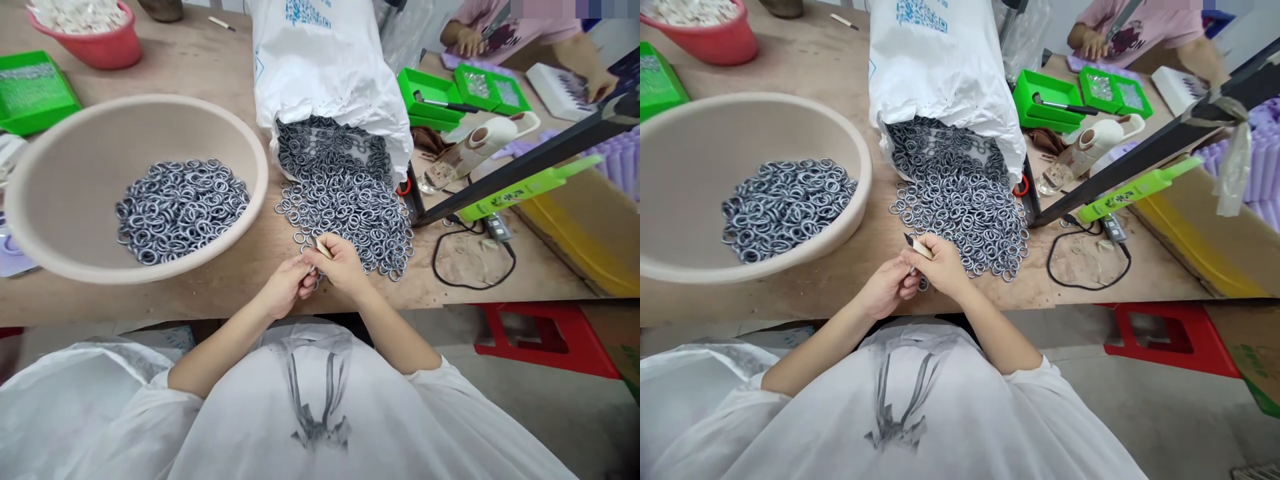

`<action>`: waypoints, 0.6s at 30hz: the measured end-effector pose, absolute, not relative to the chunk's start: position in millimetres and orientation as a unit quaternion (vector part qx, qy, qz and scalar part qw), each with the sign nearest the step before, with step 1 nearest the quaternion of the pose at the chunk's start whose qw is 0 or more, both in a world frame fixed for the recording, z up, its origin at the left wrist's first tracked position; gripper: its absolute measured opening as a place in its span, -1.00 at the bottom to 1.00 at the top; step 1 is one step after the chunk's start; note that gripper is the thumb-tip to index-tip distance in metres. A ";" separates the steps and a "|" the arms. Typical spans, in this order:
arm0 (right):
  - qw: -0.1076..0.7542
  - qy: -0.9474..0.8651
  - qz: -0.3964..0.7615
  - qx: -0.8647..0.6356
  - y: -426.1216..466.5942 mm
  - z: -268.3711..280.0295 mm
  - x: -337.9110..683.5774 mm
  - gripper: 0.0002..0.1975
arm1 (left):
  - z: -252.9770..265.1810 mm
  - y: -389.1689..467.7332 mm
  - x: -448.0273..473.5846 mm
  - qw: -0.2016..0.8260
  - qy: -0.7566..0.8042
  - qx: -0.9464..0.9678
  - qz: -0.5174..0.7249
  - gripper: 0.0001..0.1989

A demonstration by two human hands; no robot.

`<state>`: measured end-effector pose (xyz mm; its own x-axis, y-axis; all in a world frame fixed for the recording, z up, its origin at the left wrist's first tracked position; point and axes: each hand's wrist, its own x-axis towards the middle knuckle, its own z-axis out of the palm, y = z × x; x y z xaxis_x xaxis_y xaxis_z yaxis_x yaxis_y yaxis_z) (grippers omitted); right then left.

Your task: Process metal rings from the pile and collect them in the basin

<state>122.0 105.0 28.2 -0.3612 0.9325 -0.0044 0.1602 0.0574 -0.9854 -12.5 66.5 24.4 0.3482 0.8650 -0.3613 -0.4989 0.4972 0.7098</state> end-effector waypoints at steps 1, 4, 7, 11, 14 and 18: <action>0.362 -0.630 0.528 -0.439 107.5 26.4 120.2 -0.64 | 23.1 64.8 -14.8 0.788 0.365 0.249 0.430 -0.54; 0.337 -0.688 0.428 -0.480 123.2 18.5 118.3 -0.70 | 20.7 60.8 -23.9 0.782 0.362 0.244 0.444 -0.57; 0.221 -0.773 0.252 -0.539 137.6 11.8 112.2 -0.74 | 19.2 61.2 -32.7 0.761 0.373 0.222 0.482 -0.60; 0.046 -0.808 0.119 -0.575 143.7 9.0 98.0 -0.73 | 17.8 64.7 -39.0 0.750 0.385 0.197 0.502 -0.61; 0.056 -0.805 0.134 -0.575 143.9 9.6 97.2 -0.75 | 16.9 66.8 -41.5 0.740 0.390 0.189 0.514 -0.62; 0.257 -0.768 0.239 -0.536 133.3 13.4 107.2 -0.80 | 14.9 70.2 -39.9 0.721 0.403 0.163 0.540 -0.61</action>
